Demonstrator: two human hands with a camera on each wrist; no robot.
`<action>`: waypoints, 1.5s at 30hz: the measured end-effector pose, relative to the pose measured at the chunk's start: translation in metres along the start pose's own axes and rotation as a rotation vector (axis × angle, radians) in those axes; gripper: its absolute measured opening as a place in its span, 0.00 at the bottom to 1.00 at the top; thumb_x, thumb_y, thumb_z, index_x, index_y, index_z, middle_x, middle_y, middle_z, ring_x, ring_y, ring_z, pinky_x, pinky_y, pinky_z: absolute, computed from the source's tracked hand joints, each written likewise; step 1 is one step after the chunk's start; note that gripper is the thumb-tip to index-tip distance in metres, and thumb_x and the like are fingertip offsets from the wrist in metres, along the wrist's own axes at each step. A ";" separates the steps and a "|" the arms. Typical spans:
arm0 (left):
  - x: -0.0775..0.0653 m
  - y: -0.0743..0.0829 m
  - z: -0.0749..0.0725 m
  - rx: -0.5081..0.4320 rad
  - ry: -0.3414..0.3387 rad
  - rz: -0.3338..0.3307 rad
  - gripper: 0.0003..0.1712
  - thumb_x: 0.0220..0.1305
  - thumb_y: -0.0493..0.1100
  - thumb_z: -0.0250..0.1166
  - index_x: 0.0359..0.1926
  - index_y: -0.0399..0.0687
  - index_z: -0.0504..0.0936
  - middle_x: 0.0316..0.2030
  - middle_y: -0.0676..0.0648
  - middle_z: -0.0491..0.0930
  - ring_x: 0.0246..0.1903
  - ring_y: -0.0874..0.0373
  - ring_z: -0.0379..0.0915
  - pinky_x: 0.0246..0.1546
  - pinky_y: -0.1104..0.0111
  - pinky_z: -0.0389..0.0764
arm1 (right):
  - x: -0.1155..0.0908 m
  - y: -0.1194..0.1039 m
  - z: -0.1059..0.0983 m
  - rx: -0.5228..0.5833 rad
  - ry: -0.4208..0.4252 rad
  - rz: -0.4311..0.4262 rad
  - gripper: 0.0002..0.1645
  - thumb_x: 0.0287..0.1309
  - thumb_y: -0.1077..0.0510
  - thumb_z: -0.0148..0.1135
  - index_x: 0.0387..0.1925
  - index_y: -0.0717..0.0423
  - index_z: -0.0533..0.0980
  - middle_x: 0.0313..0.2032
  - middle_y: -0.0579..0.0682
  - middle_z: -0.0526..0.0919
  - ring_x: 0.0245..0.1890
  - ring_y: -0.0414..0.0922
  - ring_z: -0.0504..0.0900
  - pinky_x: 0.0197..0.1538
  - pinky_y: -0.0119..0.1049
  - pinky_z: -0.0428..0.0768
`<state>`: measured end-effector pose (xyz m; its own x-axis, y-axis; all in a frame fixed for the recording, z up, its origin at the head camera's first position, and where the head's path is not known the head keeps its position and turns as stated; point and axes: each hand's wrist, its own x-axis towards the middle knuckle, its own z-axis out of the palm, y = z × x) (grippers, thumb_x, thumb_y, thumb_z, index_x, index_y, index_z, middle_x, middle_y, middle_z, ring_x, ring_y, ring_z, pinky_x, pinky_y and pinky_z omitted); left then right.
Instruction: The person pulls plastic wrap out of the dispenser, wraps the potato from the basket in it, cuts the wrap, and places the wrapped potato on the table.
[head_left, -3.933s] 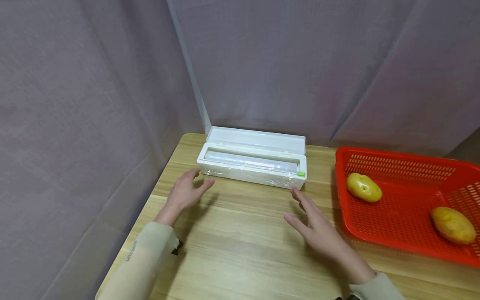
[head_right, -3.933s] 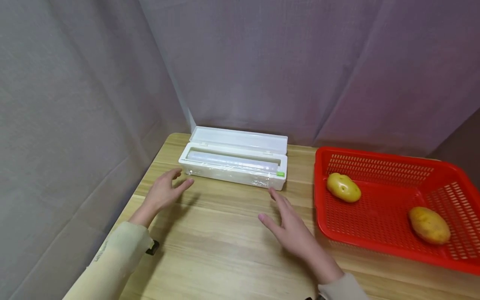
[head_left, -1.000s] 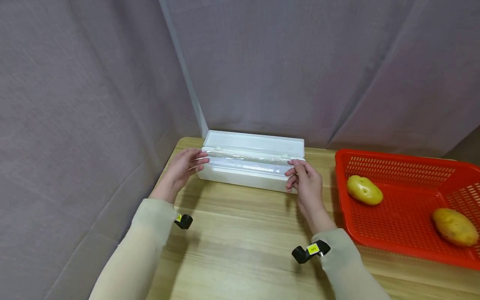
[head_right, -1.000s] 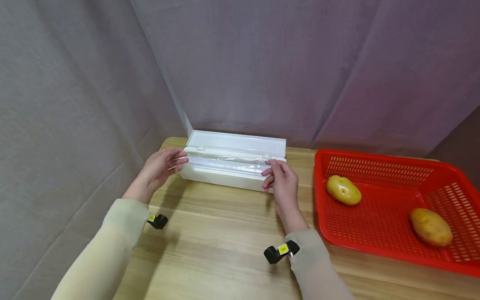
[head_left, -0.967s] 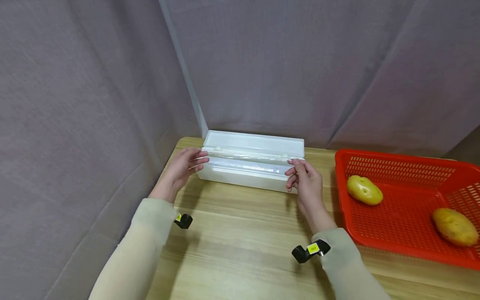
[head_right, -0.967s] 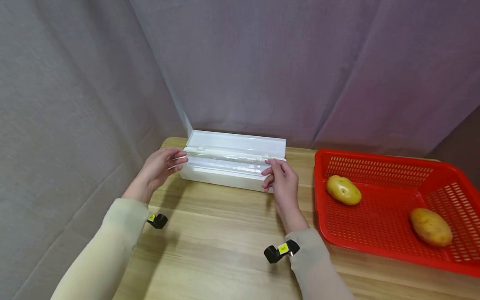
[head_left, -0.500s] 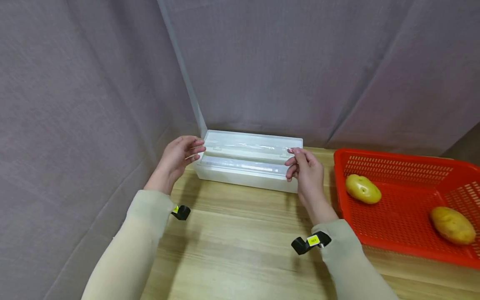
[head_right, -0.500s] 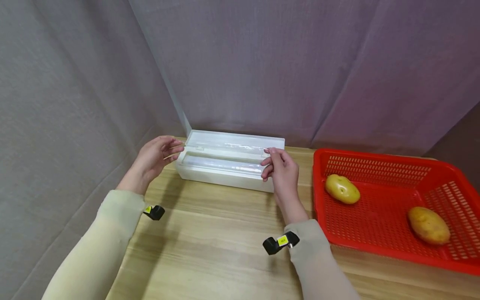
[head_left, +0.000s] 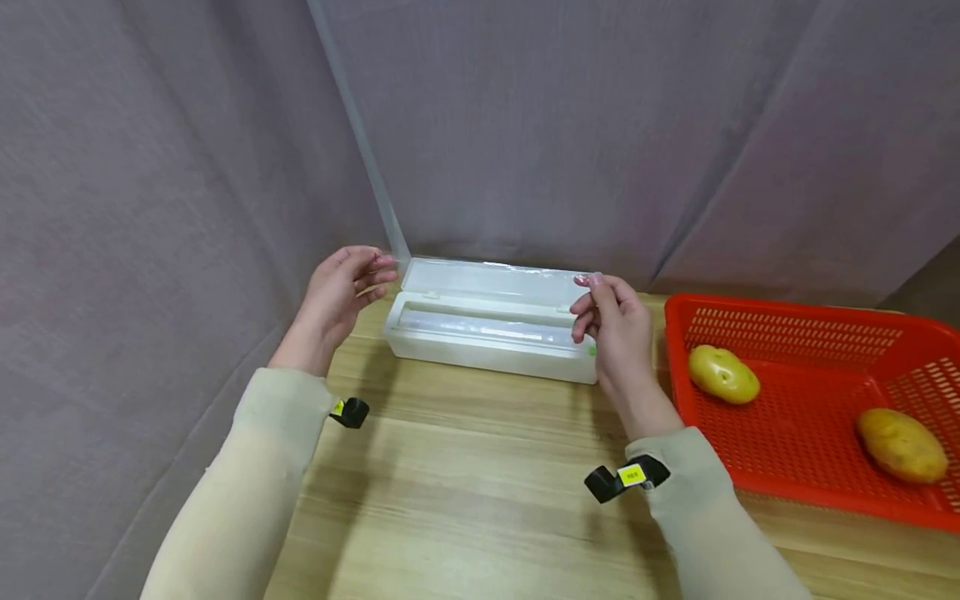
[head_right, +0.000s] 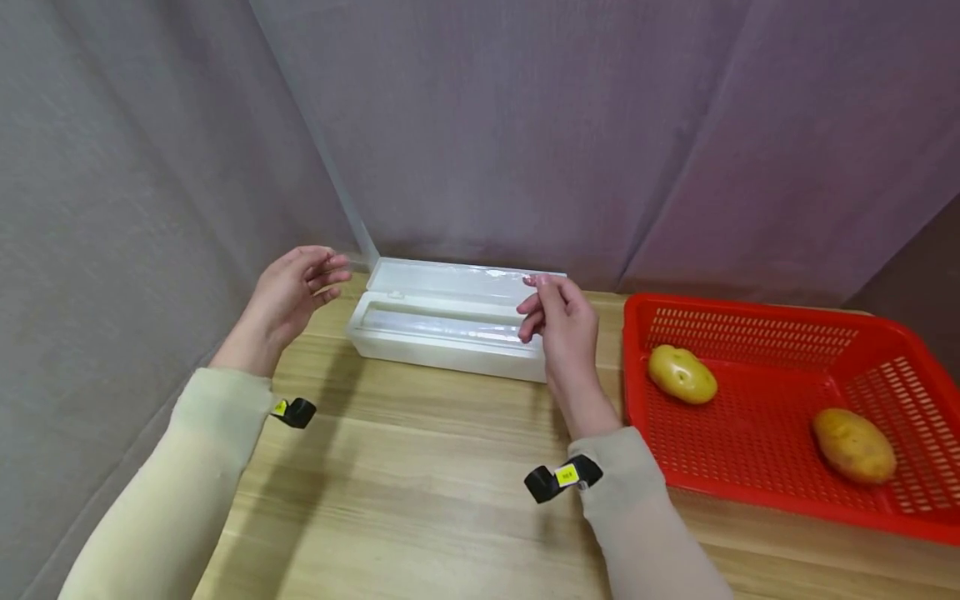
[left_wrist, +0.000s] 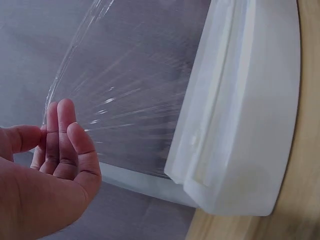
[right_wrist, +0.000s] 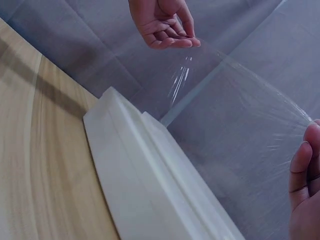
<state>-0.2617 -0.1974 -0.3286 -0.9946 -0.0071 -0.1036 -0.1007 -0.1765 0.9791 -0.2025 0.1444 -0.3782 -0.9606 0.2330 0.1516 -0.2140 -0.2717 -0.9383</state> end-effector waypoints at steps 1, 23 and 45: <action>-0.001 0.002 0.000 -0.003 0.001 0.006 0.08 0.85 0.44 0.54 0.49 0.48 0.78 0.43 0.52 0.87 0.41 0.60 0.85 0.43 0.71 0.84 | 0.000 -0.002 0.001 0.001 -0.002 -0.007 0.14 0.80 0.50 0.59 0.48 0.56 0.82 0.28 0.49 0.82 0.18 0.42 0.76 0.28 0.27 0.83; -0.027 0.030 0.003 -0.051 0.014 0.230 0.06 0.84 0.41 0.56 0.47 0.44 0.78 0.40 0.50 0.89 0.36 0.59 0.87 0.38 0.71 0.83 | 0.000 -0.040 0.011 -0.043 -0.063 -0.277 0.12 0.78 0.56 0.62 0.44 0.62 0.84 0.24 0.50 0.84 0.15 0.42 0.77 0.24 0.29 0.83; -0.052 0.035 -0.011 -0.024 0.001 0.437 0.05 0.81 0.36 0.59 0.43 0.44 0.79 0.34 0.50 0.91 0.30 0.60 0.88 0.35 0.71 0.83 | -0.016 -0.063 0.005 -0.182 -0.165 -0.444 0.12 0.77 0.62 0.62 0.45 0.72 0.82 0.24 0.51 0.85 0.15 0.42 0.78 0.24 0.28 0.81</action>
<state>-0.2128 -0.2138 -0.2907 -0.9436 -0.0870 0.3194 0.3302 -0.1797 0.9266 -0.1743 0.1531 -0.3200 -0.8024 0.1343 0.5814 -0.5878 -0.0097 -0.8090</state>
